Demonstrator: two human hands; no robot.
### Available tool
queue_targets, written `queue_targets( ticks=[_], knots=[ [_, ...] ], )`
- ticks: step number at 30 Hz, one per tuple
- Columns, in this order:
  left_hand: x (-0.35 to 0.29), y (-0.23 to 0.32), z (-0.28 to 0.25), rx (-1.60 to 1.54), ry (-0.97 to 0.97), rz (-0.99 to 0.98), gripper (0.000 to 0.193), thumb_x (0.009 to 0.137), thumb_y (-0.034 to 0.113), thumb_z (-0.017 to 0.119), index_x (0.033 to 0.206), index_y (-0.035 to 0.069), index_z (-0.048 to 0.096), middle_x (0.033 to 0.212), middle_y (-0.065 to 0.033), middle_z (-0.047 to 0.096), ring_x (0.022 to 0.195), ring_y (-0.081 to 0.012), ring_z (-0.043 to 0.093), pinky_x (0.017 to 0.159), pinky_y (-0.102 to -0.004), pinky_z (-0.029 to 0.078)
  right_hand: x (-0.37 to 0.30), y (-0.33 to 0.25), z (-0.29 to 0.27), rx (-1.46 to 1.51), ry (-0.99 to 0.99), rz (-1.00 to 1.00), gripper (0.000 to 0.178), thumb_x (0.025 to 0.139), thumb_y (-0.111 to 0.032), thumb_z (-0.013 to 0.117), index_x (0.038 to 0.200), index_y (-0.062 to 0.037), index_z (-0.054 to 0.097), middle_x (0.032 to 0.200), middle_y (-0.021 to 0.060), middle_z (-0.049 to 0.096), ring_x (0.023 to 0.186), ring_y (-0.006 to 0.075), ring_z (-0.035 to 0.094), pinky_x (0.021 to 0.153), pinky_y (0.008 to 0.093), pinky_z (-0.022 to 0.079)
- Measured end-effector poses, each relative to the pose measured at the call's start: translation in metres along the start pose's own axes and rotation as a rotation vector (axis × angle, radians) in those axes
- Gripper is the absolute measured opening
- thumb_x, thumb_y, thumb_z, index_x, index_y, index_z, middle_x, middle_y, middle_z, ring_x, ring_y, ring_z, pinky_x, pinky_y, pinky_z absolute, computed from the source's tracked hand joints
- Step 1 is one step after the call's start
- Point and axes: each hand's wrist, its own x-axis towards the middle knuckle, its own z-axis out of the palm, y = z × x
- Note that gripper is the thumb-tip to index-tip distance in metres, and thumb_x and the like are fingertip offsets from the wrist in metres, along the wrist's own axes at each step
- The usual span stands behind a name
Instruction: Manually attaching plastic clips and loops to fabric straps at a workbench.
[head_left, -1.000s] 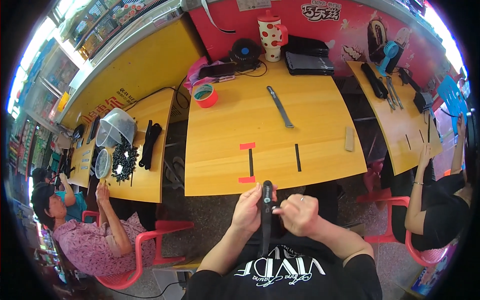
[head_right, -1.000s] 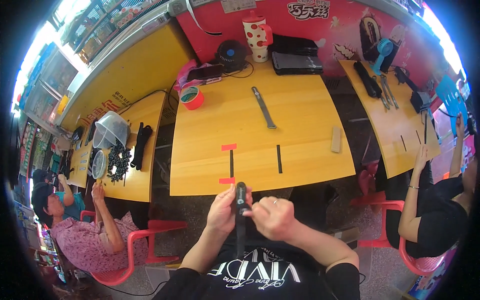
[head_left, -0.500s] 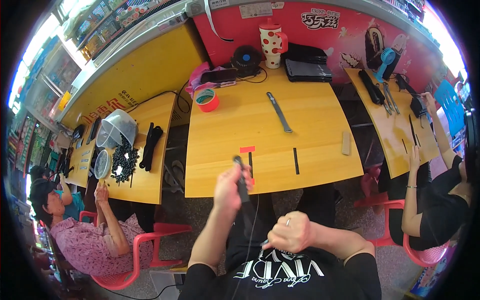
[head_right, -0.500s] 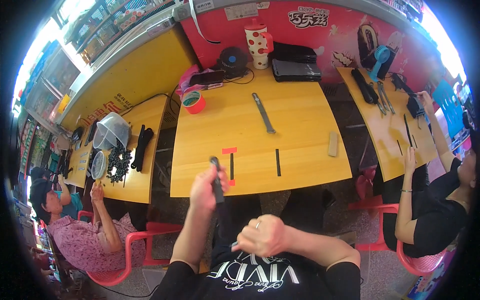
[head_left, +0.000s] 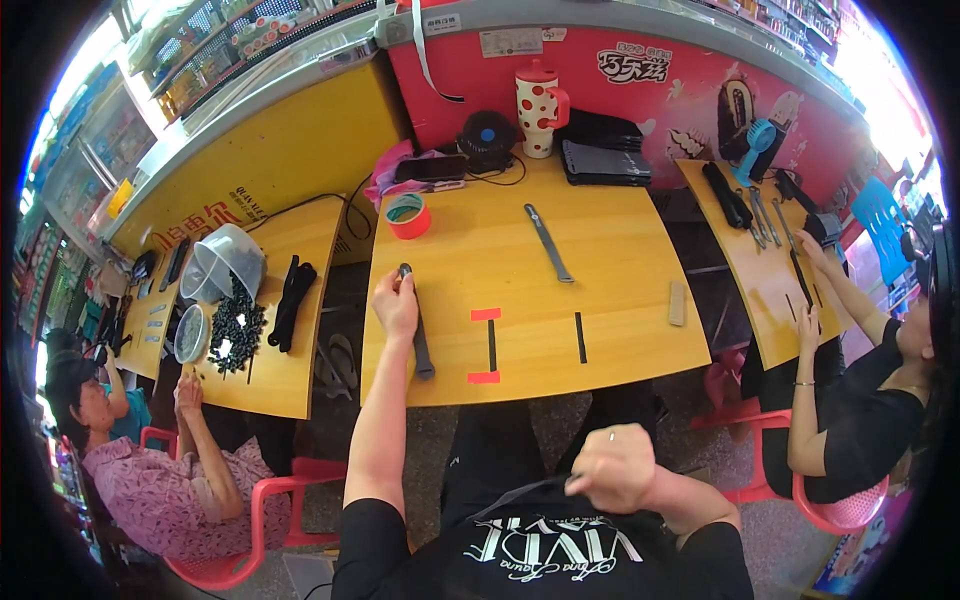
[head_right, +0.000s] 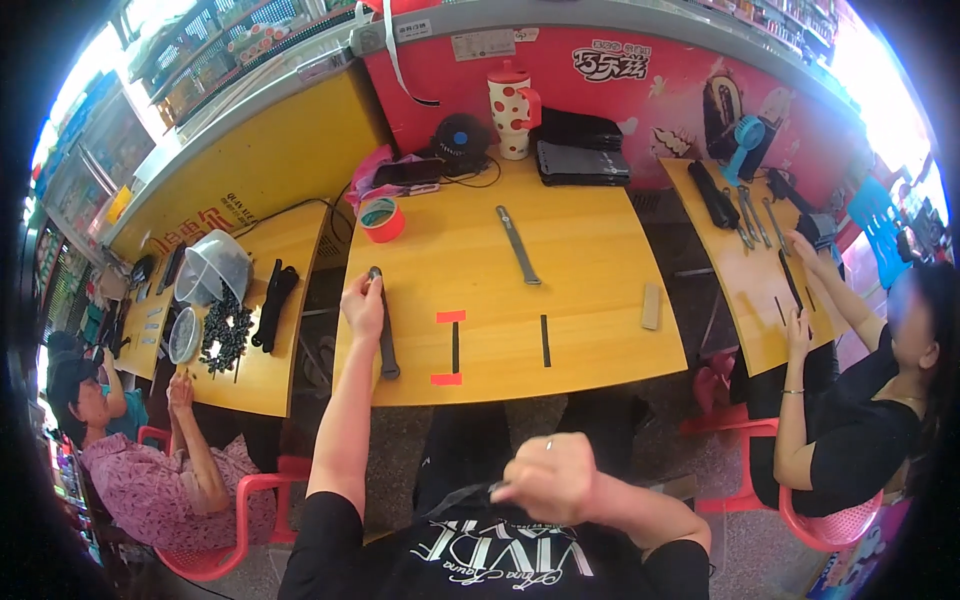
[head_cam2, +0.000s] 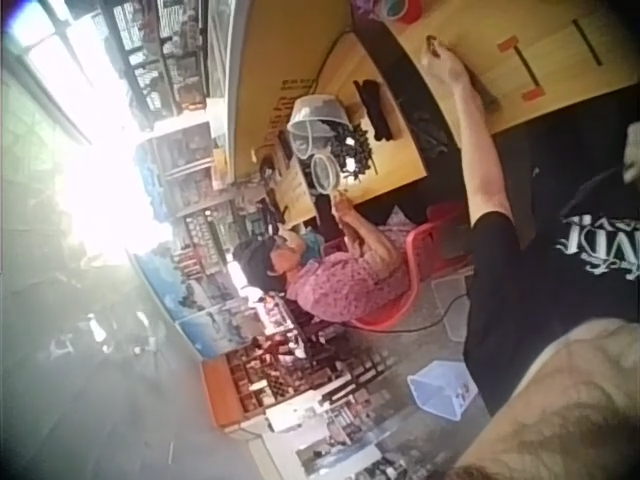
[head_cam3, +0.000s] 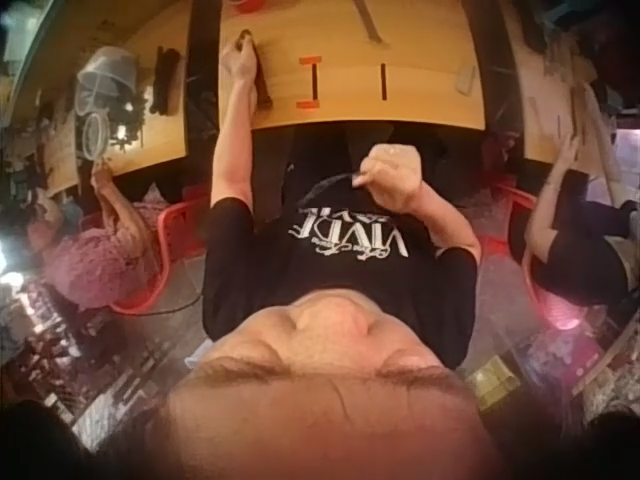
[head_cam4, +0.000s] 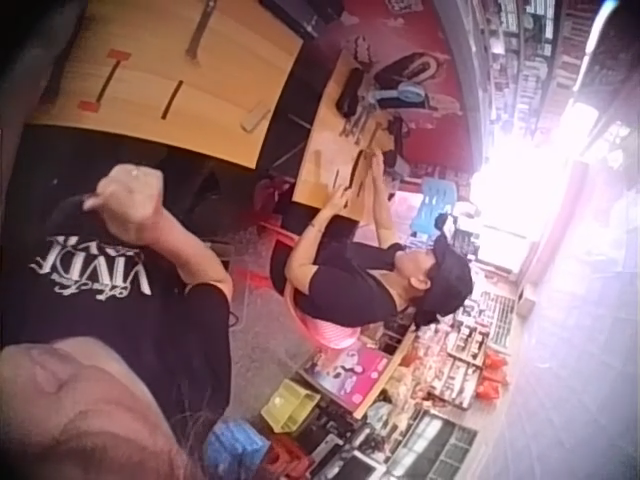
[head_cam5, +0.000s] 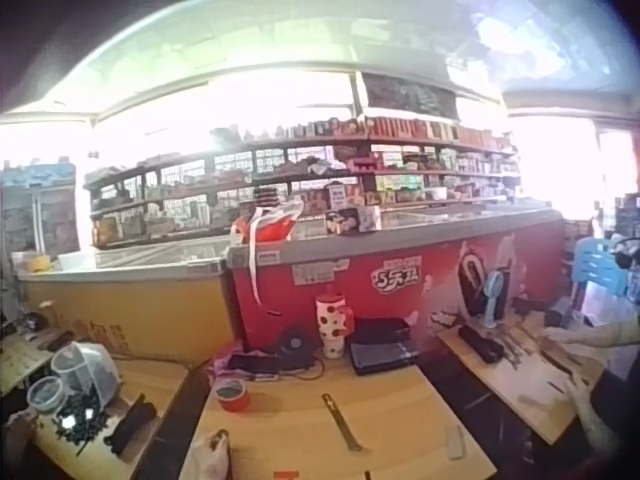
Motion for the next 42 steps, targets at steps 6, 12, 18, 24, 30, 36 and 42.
queue_targets(
  ticks=[6, 12, 18, 24, 30, 36, 42],
  knots=[
    [-0.032, 0.084, -0.02, 0.426, -0.012, 0.502, 0.026, 0.082, 0.009, 0.07, 0.106, -0.001, 0.066, 0.097, -0.016, 0.061, 0.093, -0.034, 0.055, 0.082, -0.0417, 0.045, 0.016, 0.025, -0.009, 0.07, 0.071, 0.328, 0.017, 0.086, -0.005, 0.069, 0.074, 0.0011, 0.058, 0.061, 0.0105, 0.052, 0.05, 0.0244, 0.052, 0.047, 0.0305, 0.039],
    [-0.118, 0.183, -0.038, -0.342, -1.114, 0.13, 0.014, 0.087, 0.007, 0.065, 0.099, 0.001, 0.068, 0.085, -0.0104, 0.065, 0.078, -0.0209, 0.062, 0.069, -0.0311, 0.05, 0.017, 0.048, -0.011, 0.099, 0.185, 0.468, 0.016, 0.088, -0.007, 0.069, 0.077, 0.0027, 0.061, 0.061, 0.0101, 0.053, 0.051, 0.0187, 0.051, 0.049, 0.0281, 0.039],
    [-0.125, 0.161, -0.013, -0.263, -0.956, 0.039, 0.012, 0.09, 0.011, 0.065, 0.087, -0.001, 0.07, 0.075, -0.0008, 0.065, 0.067, -0.0093, 0.058, 0.061, -0.0266, 0.048, 0.015, 0.091, -0.017, 0.254, 0.34, 0.536, 0.017, 0.089, -0.009, 0.068, 0.078, 0.0022, 0.062, 0.059, 0.0088, 0.052, 0.05, 0.0155, 0.049, 0.048, 0.0271, 0.036],
    [-0.029, 0.137, 0.075, -0.427, -0.66, -0.292, 0.019, 0.09, 0.014, 0.064, 0.084, -0.003, 0.069, 0.067, -0.0004, 0.063, 0.056, -0.0074, 0.055, 0.05, -0.023, 0.041, -0.028, 0.186, -0.029, -0.548, 0.216, 0.61, 0.026, 0.087, -0.016, 0.068, 0.07, -0.003, 0.054, 0.063, 0.0155, 0.057, 0.057, 0.0323, 0.059, 0.05, 0.0397, 0.043],
    [0.026, 0.065, 0.152, 0.108, -0.334, 0.097, 0.019, 0.085, 0.016, 0.068, 0.092, -0.002, 0.069, 0.067, -0.0126, 0.065, 0.065, -0.0258, 0.065, 0.061, -0.0389, 0.05, -0.039, 0.204, -0.016, -0.76, 0.117, 0.615, 0.017, 0.086, -0.015, 0.064, 0.075, -0.006, 0.054, 0.069, 0.0141, 0.061, 0.063, 0.0343, 0.062, 0.054, 0.0433, 0.048],
    [0.007, 0.088, 0.163, 0.693, -0.359, 0.299, 0.028, 0.088, 0.02, 0.063, 0.112, 0.007, 0.063, 0.101, -0.0186, 0.065, 0.086, -0.0389, 0.064, 0.072, -0.0473, 0.049, -0.037, 0.202, -0.02, -0.753, 0.076, 0.655, 0.014, 0.085, -0.013, 0.063, 0.077, -0.0068, 0.054, 0.072, 0.0129, 0.061, 0.064, 0.0323, 0.063, 0.055, 0.0415, 0.049],
    [0.009, 0.08, 0.154, 0.708, -0.361, 0.742, 0.033, 0.087, 0.025, 0.062, 0.114, 0.005, 0.061, 0.123, -0.0145, 0.056, 0.106, -0.0329, 0.054, 0.083, -0.0458, 0.042, -0.035, 0.202, -0.02, -0.742, 0.076, 0.64, 0.013, 0.085, -0.012, 0.063, 0.077, -0.007, 0.054, 0.072, 0.0121, 0.06, 0.065, 0.0311, 0.064, 0.055, 0.0405, 0.049]
  ],
)
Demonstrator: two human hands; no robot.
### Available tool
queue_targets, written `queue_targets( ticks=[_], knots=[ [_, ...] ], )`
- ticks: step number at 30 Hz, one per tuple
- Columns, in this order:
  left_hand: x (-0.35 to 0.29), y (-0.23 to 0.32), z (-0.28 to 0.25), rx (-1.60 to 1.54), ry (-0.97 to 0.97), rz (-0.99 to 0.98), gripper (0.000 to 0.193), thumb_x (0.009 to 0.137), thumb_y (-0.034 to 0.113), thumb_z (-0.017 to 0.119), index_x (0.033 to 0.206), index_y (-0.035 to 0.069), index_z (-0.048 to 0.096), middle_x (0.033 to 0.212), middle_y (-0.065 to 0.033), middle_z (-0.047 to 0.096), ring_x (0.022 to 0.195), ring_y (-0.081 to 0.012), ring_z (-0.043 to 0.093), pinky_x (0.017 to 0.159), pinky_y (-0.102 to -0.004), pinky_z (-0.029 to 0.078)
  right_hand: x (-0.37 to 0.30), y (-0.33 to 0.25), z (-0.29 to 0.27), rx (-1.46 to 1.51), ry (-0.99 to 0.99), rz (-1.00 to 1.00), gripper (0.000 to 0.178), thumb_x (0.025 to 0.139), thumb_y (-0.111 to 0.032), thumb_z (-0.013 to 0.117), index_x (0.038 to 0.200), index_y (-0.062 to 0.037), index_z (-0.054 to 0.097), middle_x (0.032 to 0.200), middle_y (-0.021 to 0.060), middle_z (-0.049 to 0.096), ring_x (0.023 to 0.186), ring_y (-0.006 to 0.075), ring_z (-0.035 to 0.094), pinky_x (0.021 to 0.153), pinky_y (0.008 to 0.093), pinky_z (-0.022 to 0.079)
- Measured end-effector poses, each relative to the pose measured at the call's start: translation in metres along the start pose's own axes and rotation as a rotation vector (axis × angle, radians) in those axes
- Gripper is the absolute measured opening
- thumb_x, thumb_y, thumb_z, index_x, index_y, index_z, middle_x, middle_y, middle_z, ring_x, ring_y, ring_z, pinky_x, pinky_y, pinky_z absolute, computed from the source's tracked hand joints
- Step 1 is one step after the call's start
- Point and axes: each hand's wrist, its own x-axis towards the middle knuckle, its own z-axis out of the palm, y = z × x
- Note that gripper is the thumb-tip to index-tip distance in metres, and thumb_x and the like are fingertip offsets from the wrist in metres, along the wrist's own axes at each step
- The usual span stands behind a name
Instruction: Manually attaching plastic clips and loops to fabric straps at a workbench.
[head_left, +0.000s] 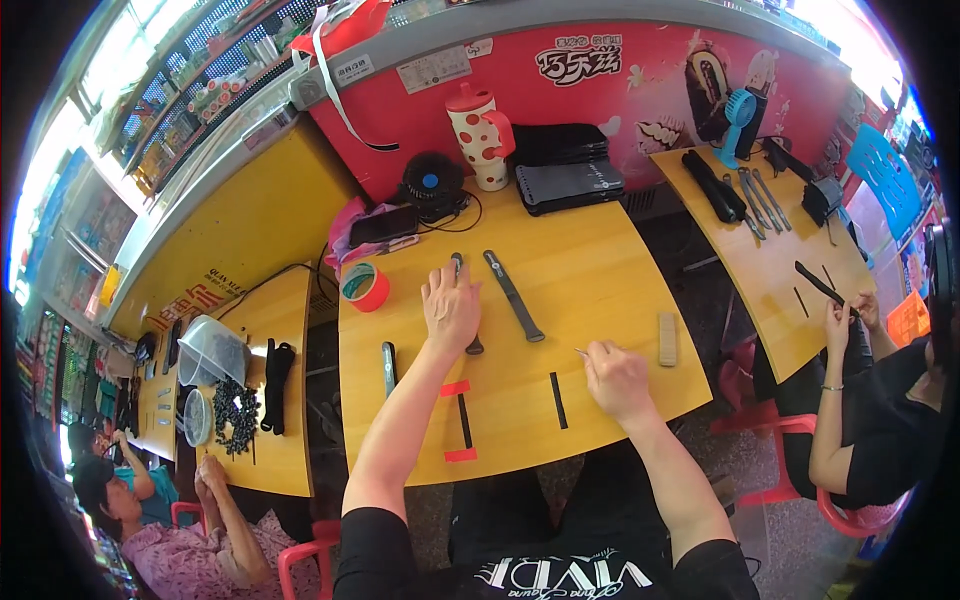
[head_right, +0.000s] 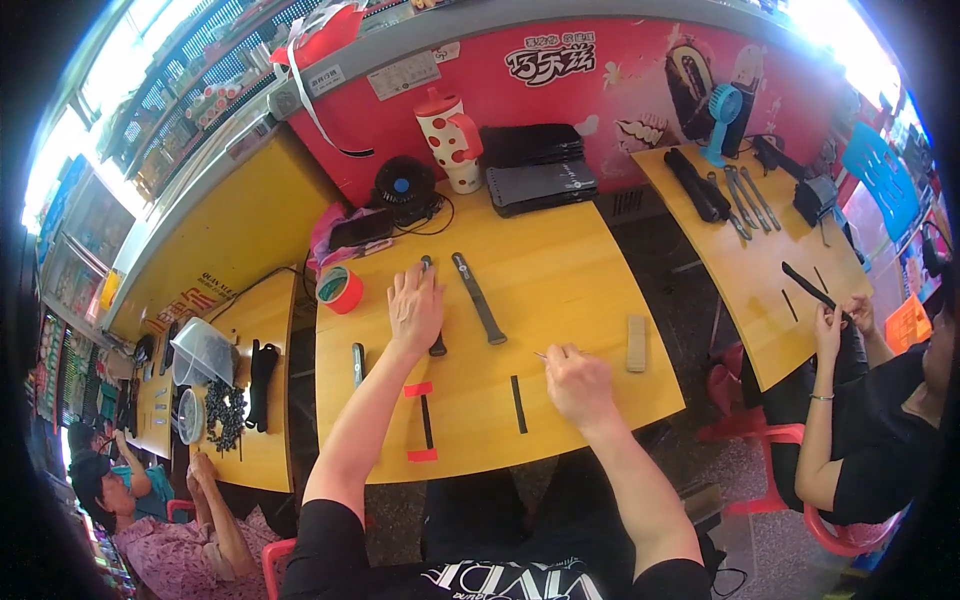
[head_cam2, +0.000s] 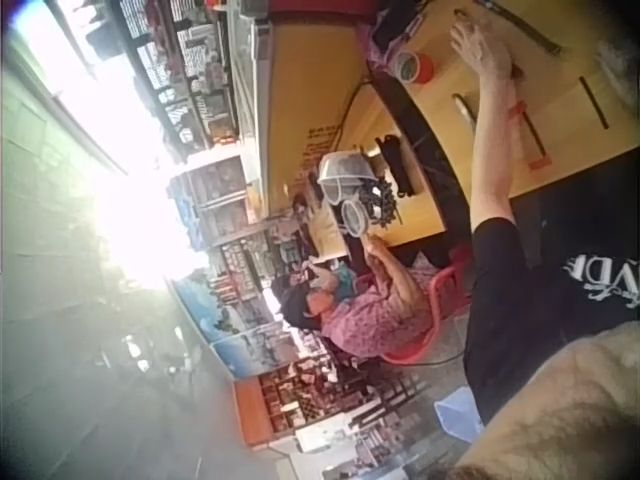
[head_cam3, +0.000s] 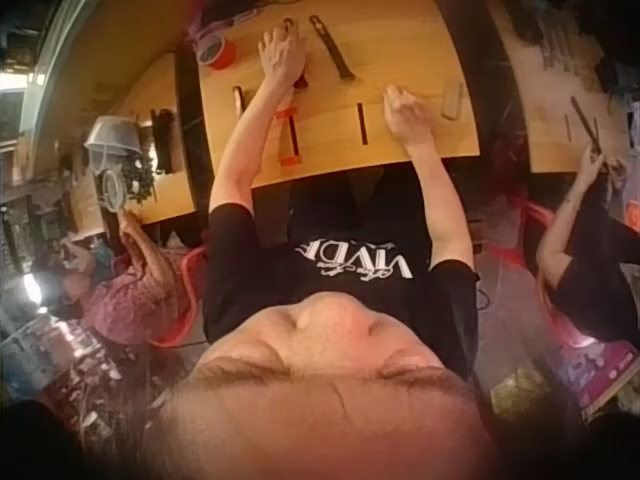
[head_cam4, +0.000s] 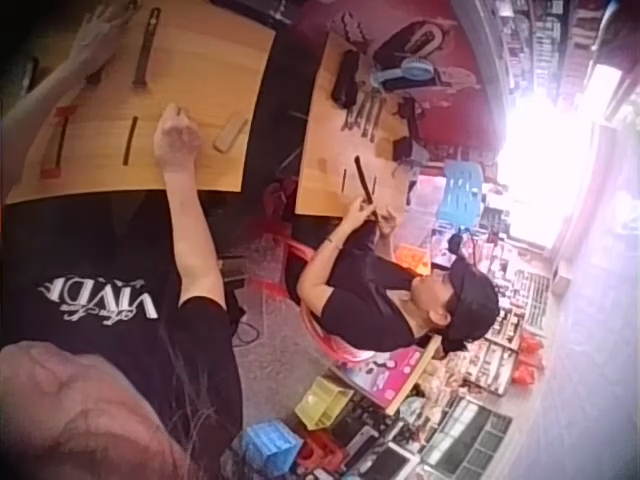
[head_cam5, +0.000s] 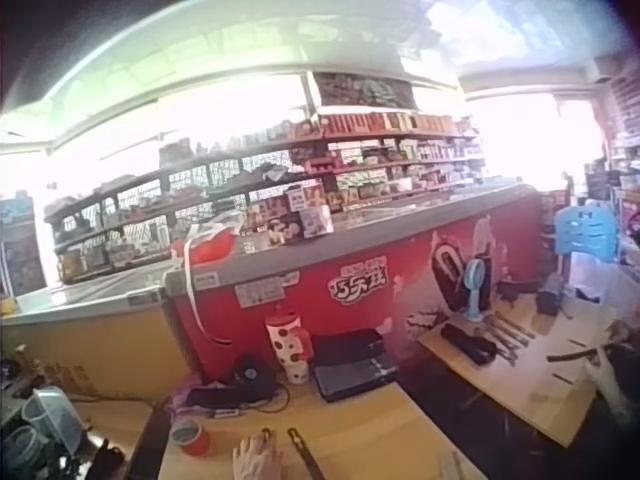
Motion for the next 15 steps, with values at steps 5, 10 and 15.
queue_targets(
  ticks=[5, 10, 15],
  knots=[
    [-0.01, -0.005, 0.005, -0.037, -0.062, 0.062, 0.037, 0.087, 0.025, 0.063, 0.112, -0.002, 0.06, 0.123, -0.0123, 0.055, 0.108, -0.0312, 0.051, 0.084, -0.0461, 0.04, -0.002, -0.003, 0.001, -0.017, -0.009, 0.001, 0.012, 0.085, -0.012, 0.062, 0.078, -0.0068, 0.054, 0.072, 0.0125, 0.061, 0.065, 0.0314, 0.064, 0.056, 0.0406, 0.05],
    [0.004, 0.019, -0.008, -0.086, -0.079, 0.042, 0.049, 0.088, 0.035, 0.061, 0.122, 0.001, 0.056, 0.127, -0.0123, 0.055, 0.121, -0.0315, 0.045, 0.092, -0.0474, 0.037, -0.002, 0.0, 0.003, -0.003, -0.013, 0.009, 0.012, 0.085, -0.012, 0.063, 0.078, -0.0066, 0.054, 0.073, 0.013, 0.061, 0.066, 0.032, 0.064, 0.056, 0.0415, 0.05],
    [0.011, 0.06, -0.023, -0.081, -0.413, 0.107, 0.07, 0.081, 0.048, 0.067, 0.126, -0.003, 0.052, 0.139, -0.0154, 0.046, 0.131, -0.0345, 0.037, 0.101, -0.0543, 0.032, -0.003, 0.0, -0.001, -0.019, -0.023, 0.032, 0.011, 0.084, -0.012, 0.063, 0.079, -0.0066, 0.055, 0.073, 0.013, 0.061, 0.066, 0.0322, 0.064, 0.057, 0.0417, 0.05]
  ],
)
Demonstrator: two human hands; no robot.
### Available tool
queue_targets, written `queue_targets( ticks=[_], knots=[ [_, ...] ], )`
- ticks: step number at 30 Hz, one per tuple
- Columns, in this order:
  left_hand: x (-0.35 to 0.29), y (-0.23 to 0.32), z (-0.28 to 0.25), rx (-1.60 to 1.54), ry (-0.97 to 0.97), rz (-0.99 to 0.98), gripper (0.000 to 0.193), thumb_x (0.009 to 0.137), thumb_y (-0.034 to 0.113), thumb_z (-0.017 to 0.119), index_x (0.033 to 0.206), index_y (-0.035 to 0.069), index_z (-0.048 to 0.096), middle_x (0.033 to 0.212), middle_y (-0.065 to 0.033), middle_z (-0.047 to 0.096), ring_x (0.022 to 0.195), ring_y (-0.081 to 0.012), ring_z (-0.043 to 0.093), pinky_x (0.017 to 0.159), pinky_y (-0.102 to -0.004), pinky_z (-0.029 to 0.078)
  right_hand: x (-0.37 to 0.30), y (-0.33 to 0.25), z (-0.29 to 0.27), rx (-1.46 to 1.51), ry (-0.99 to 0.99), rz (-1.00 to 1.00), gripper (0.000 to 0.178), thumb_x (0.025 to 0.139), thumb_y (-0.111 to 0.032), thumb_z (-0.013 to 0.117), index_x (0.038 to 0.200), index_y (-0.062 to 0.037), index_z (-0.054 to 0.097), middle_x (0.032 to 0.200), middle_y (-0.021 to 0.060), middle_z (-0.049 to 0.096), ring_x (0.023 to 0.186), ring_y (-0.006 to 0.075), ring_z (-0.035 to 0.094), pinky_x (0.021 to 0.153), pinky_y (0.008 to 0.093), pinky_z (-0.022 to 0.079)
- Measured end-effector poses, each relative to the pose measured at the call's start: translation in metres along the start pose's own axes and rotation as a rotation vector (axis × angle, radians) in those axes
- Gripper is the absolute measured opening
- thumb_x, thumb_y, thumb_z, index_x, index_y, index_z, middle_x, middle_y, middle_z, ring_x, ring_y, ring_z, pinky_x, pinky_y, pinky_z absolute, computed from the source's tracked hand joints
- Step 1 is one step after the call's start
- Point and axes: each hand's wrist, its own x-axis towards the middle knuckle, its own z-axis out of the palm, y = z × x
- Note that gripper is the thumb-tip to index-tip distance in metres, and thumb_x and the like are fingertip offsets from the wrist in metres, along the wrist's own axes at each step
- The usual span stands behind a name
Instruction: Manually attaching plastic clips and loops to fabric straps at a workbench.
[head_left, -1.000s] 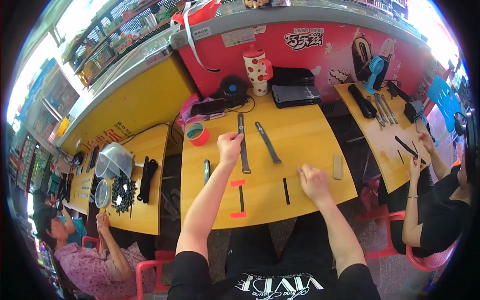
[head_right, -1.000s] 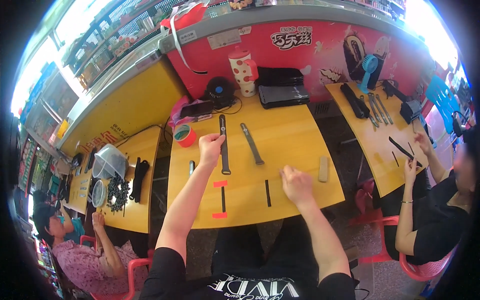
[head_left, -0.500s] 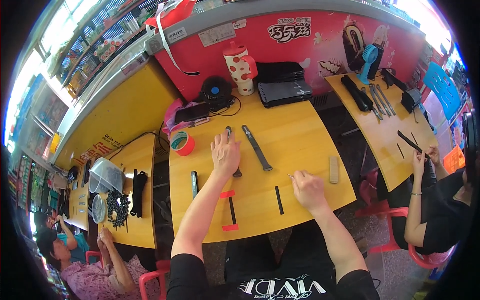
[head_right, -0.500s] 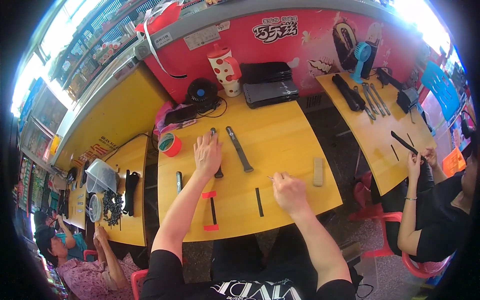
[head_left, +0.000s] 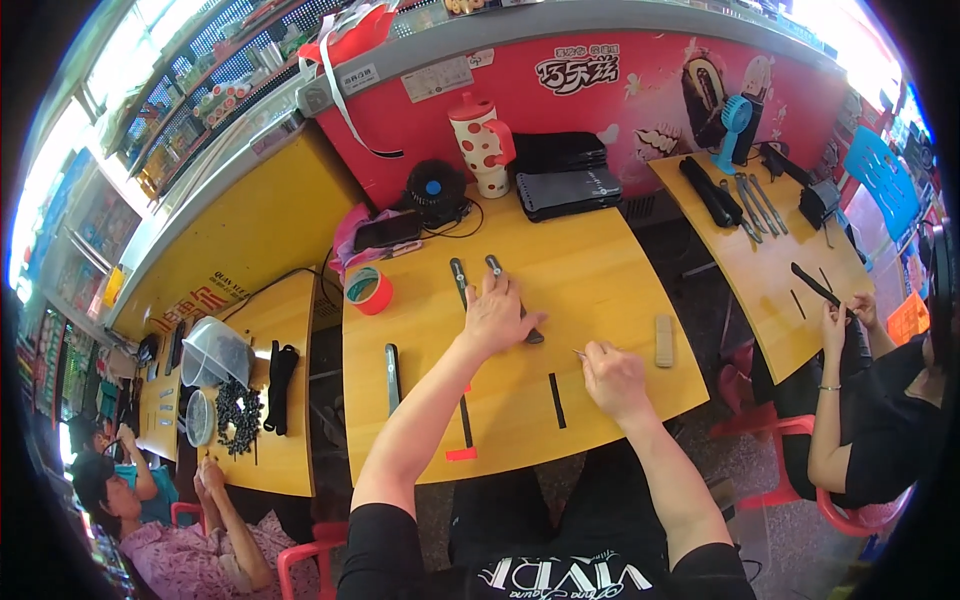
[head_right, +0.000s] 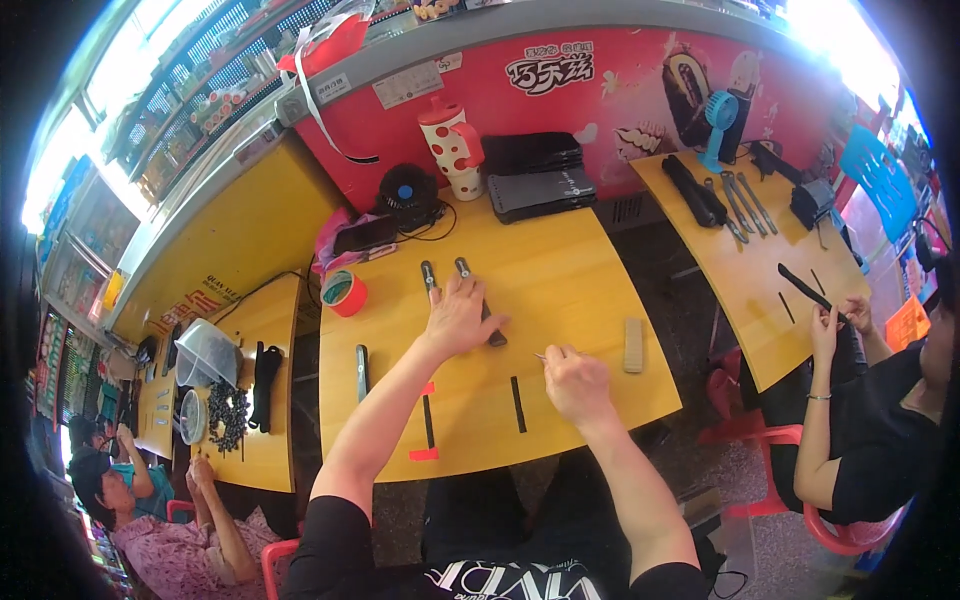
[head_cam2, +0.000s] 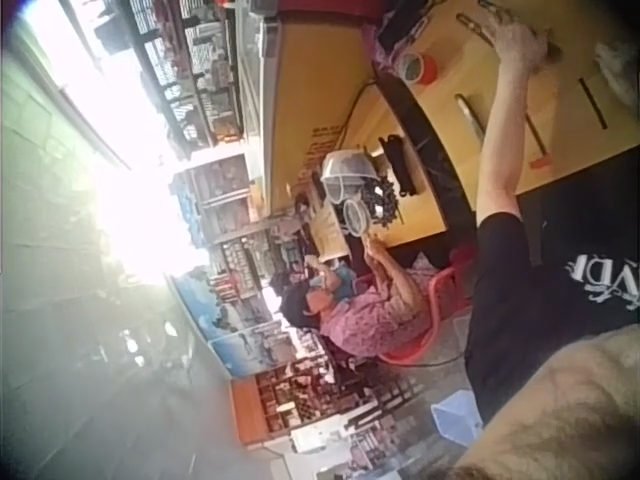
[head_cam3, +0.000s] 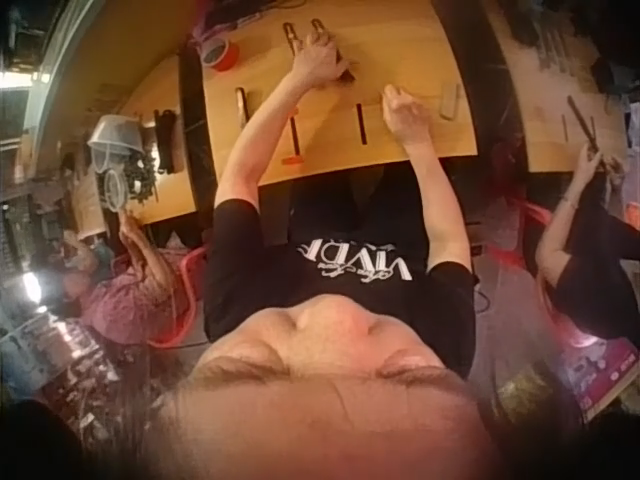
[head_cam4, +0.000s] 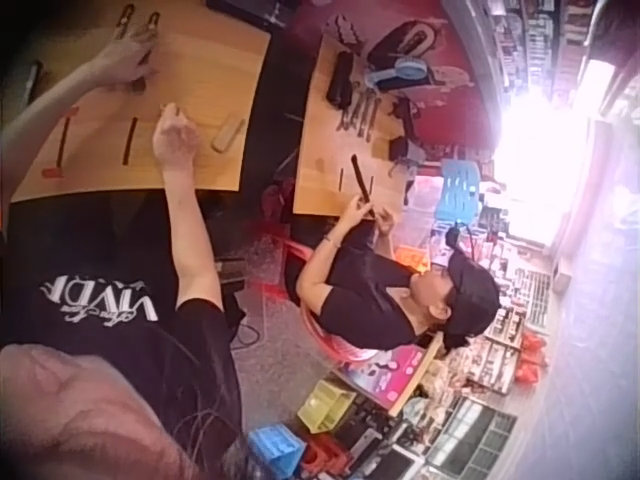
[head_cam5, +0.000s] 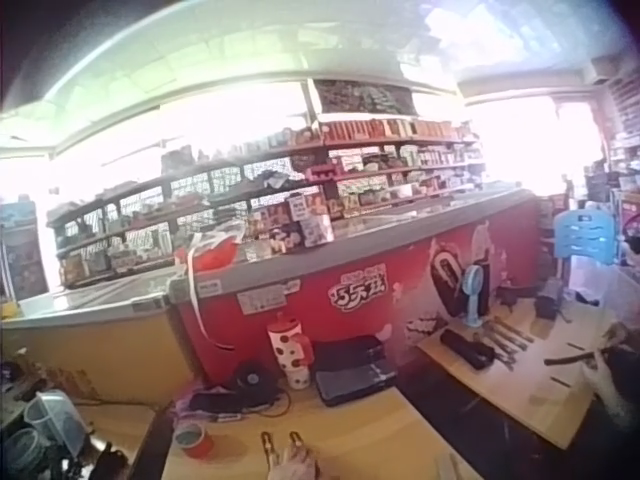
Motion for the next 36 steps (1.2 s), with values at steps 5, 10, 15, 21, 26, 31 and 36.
queue_targets(
  ticks=[5, 10, 15, 21, 26, 31, 36],
  knots=[
    [0.006, -0.025, -0.005, -0.008, -0.186, 0.037, 0.087, 0.075, 0.054, 0.071, 0.135, -0.003, 0.045, 0.149, -0.0158, 0.036, 0.138, -0.0387, 0.029, 0.104, -0.0591, 0.028, 0.003, -0.002, 0.001, 0.015, 0.023, -0.024, 0.011, 0.084, -0.012, 0.063, 0.078, -0.0066, 0.055, 0.072, 0.0128, 0.061, 0.065, 0.0322, 0.064, 0.056, 0.0416, 0.05],
    [0.005, -0.034, -0.003, -0.058, -0.169, 0.002, 0.09, 0.076, 0.054, 0.07, 0.145, 0.008, 0.035, 0.151, -0.0142, 0.034, 0.141, -0.0396, 0.024, 0.105, -0.0598, 0.026, 0.003, 0.004, 0.004, -0.005, 0.012, -0.016, 0.011, 0.084, -0.012, 0.063, 0.078, -0.0066, 0.055, 0.073, 0.0129, 0.062, 0.065, 0.0324, 0.064, 0.056, 0.0418, 0.05],
    [-0.001, -0.037, 0.002, -0.058, -0.137, -0.006, 0.089, 0.077, 0.054, 0.07, 0.146, 0.009, 0.034, 0.151, -0.0135, 0.034, 0.141, -0.0389, 0.025, 0.104, -0.0589, 0.028, 0.003, -0.001, 0.002, 0.031, 0.033, -0.013, 0.013, 0.083, -0.01, 0.065, 0.076, -0.0052, 0.055, 0.071, 0.0136, 0.061, 0.065, 0.0331, 0.064, 0.055, 0.0418, 0.049],
    [-0.004, -0.041, 0.01, -0.064, -0.089, 0.027, 0.083, 0.081, 0.052, 0.066, 0.145, 0.009, 0.035, 0.15, -0.0145, 0.034, 0.139, -0.0373, 0.027, 0.102, -0.0567, 0.03, 0.002, 0.002, 0.005, 0.015, 0.048, -0.022, 0.013, 0.082, -0.01, 0.065, 0.076, -0.0051, 0.055, 0.07, 0.0139, 0.061, 0.065, 0.0335, 0.063, 0.055, 0.0421, 0.049],
    [-0.007, -0.048, 0.025, -0.004, -0.025, 0.089, 0.074, 0.087, 0.048, 0.061, 0.143, 0.007, 0.036, 0.151, -0.0176, 0.029, 0.139, -0.0372, 0.027, 0.103, -0.0549, 0.029, 0.003, -0.001, 0.003, 0.029, 0.048, -0.028, 0.011, 0.083, -0.01, 0.062, 0.076, -0.006, 0.055, 0.071, 0.0135, 0.061, 0.064, 0.0331, 0.063, 0.055, 0.0421, 0.05],
    [0.006, -0.039, 0.033, -0.045, -0.002, 0.154, 0.073, 0.09, 0.051, 0.057, 0.14, 0.0, 0.039, 0.149, -0.0214, 0.028, 0.14, -0.0384, 0.025, 0.106, -0.0536, 0.029, 0.002, 0.002, 0.003, 0.01, 0.043, -0.013, 0.01, 0.083, -0.011, 0.062, 0.077, -0.0061, 0.055, 0.071, 0.0134, 0.062, 0.064, 0.0334, 0.063, 0.056, 0.0423, 0.05],
    [0.021, -0.028, 0.039, -0.032, 0.017, 0.182, 0.073, 0.089, 0.051, 0.058, 0.139, 0.0, 0.039, 0.147, -0.0214, 0.03, 0.138, -0.0383, 0.027, 0.106, -0.0513, 0.031, 0.003, -0.003, 0.002, 0.017, 0.026, -0.009, 0.01, 0.083, -0.011, 0.061, 0.077, -0.006, 0.055, 0.072, 0.0136, 0.062, 0.064, 0.0337, 0.064, 0.056, 0.0421, 0.05]
  ],
)
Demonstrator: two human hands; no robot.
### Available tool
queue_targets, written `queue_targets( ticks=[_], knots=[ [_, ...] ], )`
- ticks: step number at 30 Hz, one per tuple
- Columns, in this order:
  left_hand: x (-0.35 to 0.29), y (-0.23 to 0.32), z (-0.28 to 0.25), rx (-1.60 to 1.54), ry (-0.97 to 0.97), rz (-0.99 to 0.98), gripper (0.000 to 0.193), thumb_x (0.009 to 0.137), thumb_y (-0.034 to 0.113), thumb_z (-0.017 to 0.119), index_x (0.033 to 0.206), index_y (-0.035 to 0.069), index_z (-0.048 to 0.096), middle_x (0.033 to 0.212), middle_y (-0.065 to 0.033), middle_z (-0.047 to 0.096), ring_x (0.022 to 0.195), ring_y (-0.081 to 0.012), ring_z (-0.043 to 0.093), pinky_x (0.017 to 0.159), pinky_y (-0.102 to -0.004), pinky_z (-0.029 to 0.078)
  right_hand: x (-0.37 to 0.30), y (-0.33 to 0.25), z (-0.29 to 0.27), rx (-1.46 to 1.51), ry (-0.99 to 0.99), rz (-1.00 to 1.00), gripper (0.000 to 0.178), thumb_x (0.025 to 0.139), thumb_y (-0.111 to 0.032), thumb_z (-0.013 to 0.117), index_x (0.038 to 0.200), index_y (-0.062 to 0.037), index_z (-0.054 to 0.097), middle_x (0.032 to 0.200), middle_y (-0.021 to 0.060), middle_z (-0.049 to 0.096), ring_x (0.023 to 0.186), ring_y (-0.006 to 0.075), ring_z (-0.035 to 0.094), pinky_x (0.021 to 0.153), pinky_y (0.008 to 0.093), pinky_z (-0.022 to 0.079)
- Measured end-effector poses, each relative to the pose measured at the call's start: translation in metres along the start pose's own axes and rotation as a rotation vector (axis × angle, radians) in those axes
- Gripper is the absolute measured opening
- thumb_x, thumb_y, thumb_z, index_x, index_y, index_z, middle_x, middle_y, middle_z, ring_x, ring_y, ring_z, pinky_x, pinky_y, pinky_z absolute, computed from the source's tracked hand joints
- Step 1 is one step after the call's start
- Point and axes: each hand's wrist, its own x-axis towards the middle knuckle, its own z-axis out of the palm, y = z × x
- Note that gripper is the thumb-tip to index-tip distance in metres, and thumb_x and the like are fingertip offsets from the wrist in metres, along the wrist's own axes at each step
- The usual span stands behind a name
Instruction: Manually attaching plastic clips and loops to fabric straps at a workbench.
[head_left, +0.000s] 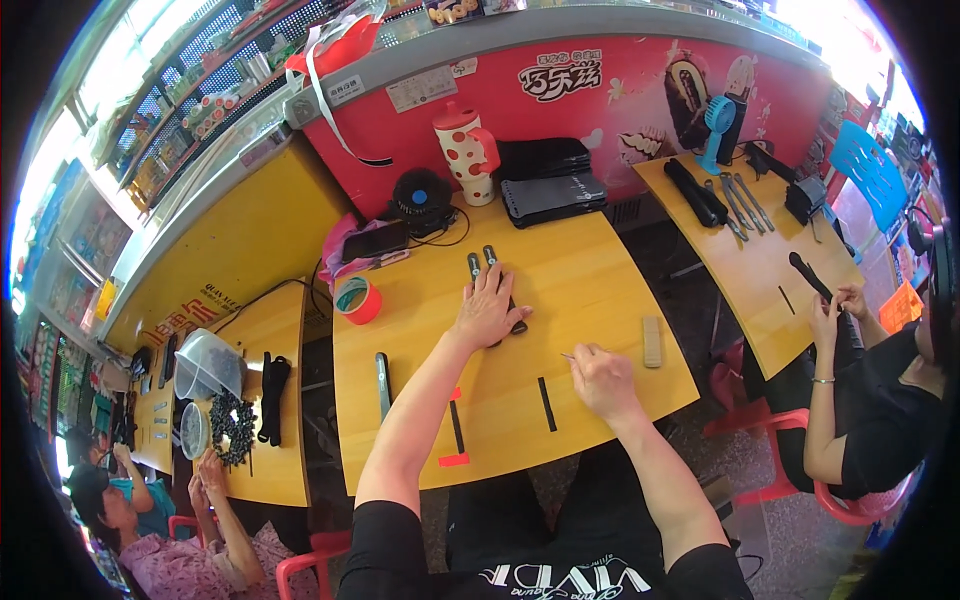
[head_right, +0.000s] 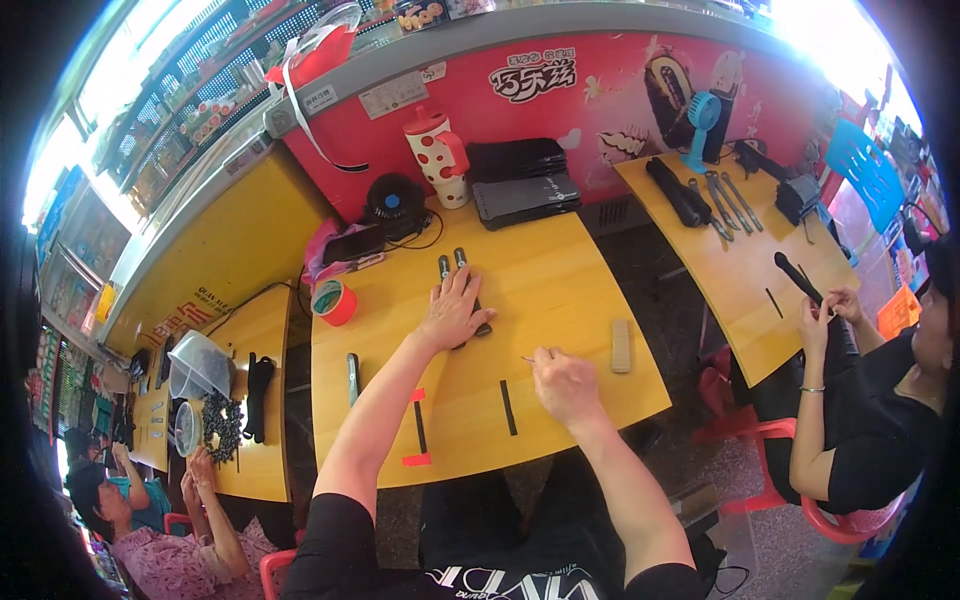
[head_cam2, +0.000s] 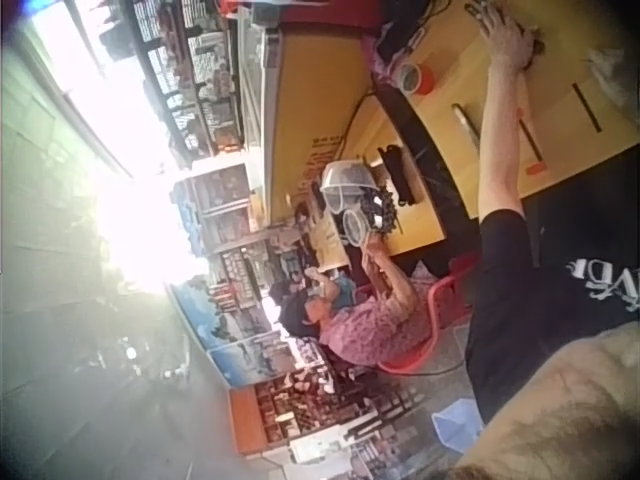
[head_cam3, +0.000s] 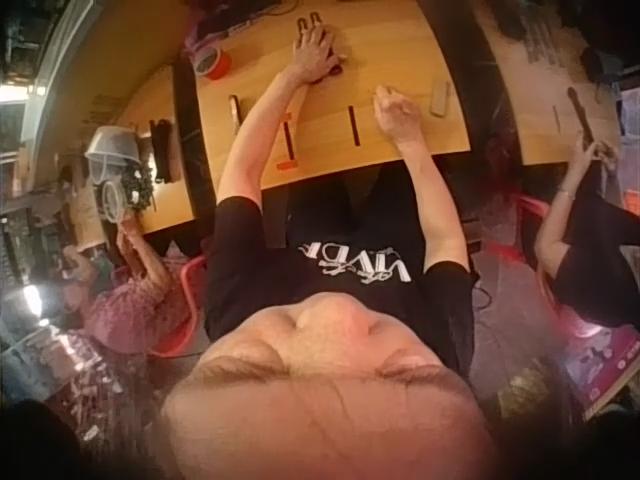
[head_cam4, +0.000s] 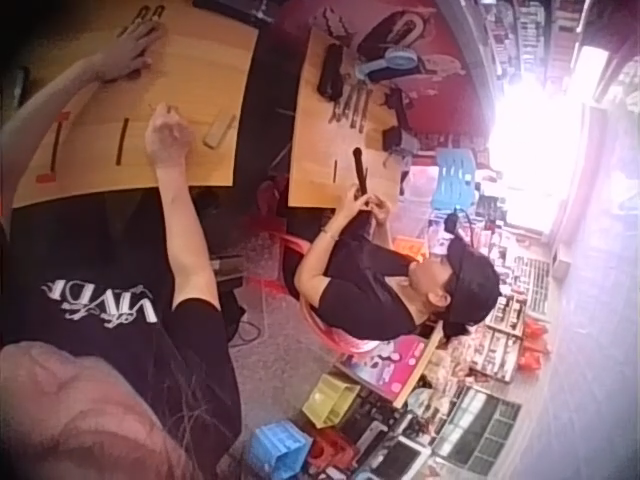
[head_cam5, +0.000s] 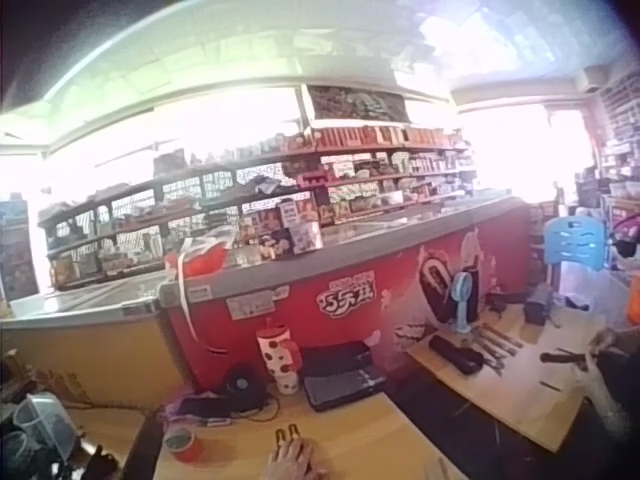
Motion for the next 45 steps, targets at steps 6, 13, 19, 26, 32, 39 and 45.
queue_targets(
  ticks=[6, 13, 19, 26, 32, 39, 45],
  knots=[
    [0.003, 0.0, 0.002, -0.005, 0.047, 0.027, 0.072, 0.088, 0.048, 0.06, 0.139, 0.002, 0.04, 0.145, -0.0193, 0.033, 0.135, -0.0375, 0.031, 0.103, -0.05, 0.033, 0.0, 0.003, -0.002, 0.003, -0.012, -0.008, 0.01, 0.083, -0.01, 0.061, 0.077, -0.0056, 0.055, 0.071, 0.0139, 0.062, 0.064, 0.034, 0.064, 0.055, 0.0426, 0.05],
    [0.001, 0.0, 0.0, -0.054, 0.116, 0.025, 0.061, 0.091, 0.039, 0.06, 0.135, 0.002, 0.044, 0.142, -0.0172, 0.039, 0.131, -0.0346, 0.035, 0.099, -0.0486, 0.035, 0.001, 0.003, 0.0, 0.014, 0.004, -0.006, 0.011, 0.083, -0.009, 0.061, 0.076, -0.0052, 0.054, 0.07, 0.0146, 0.061, 0.064, 0.0339, 0.064, 0.055, 0.0426, 0.05],
    [-0.001, 0.003, -0.015, -0.073, 0.281, -0.021, 0.053, 0.09, 0.033, 0.062, 0.133, 0.004, 0.049, 0.143, -0.0182, 0.039, 0.128, -0.0363, 0.039, 0.097, -0.0499, 0.037, 0.001, 0.002, -0.001, 0.021, 0.019, -0.011, 0.01, 0.083, -0.009, 0.061, 0.076, -0.0052, 0.055, 0.069, 0.0141, 0.061, 0.064, 0.0342, 0.064, 0.055, 0.0427, 0.05],
    [-0.058, -0.038, -0.076, -0.181, 0.457, -0.221, 0.034, 0.087, 0.02, 0.065, 0.116, 0.003, 0.062, 0.124, -0.0178, 0.058, 0.116, -0.0366, 0.05, 0.095, -0.048, 0.041, 0.0, 0.001, 0.0, 0.039, 0.045, -0.032, 0.011, 0.083, -0.009, 0.061, 0.075, -0.0055, 0.055, 0.069, 0.0135, 0.062, 0.065, 0.0345, 0.063, 0.055, 0.044, 0.049],
    [-0.164, -0.055, -0.093, 0.115, 0.074, -0.674, 0.042, 0.087, 0.036, 0.064, 0.101, -0.004, 0.066, 0.112, -0.0195, 0.063, 0.11, -0.0387, 0.054, 0.088, -0.0499, 0.045, -0.002, 0.007, -0.001, 0.019, 0.035, -0.01, 0.01, 0.083, -0.01, 0.062, 0.076, -0.0053, 0.056, 0.072, 0.015, 0.063, 0.066, 0.0358, 0.063, 0.057, 0.0451, 0.05],
    [-0.207, -0.069, -0.064, 0.056, 0.446, -0.621, 0.03, 0.08, 0.019, 0.073, 0.098, -0.003, 0.063, 0.106, -0.0218, 0.063, 0.104, -0.0392, 0.057, 0.087, -0.0485, 0.045, 0.002, 0.0, 0.004, 0.03, 0.053, -0.029, 0.013, 0.085, -0.013, 0.064, 0.079, -0.0043, 0.057, 0.073, 0.0161, 0.063, 0.068, 0.0367, 0.063, 0.059, 0.0449, 0.049],
    [-0.228, -0.009, -0.116, -1.141, 0.59, -0.704, 0.022, 0.084, 0.005, 0.067, 0.1, -0.002, 0.053, 0.073, -0.0132, 0.067, 0.052, -0.0214, 0.063, 0.05, -0.0283, 0.05, -0.004, 0.002, 0.002, 0.067, 0.055, -0.043, 0.014, 0.086, -0.014, 0.065, 0.081, -0.0035, 0.058, 0.076, 0.0165, 0.064, 0.07, 0.0362, 0.063, 0.06, 0.0436, 0.048]
  ],
)
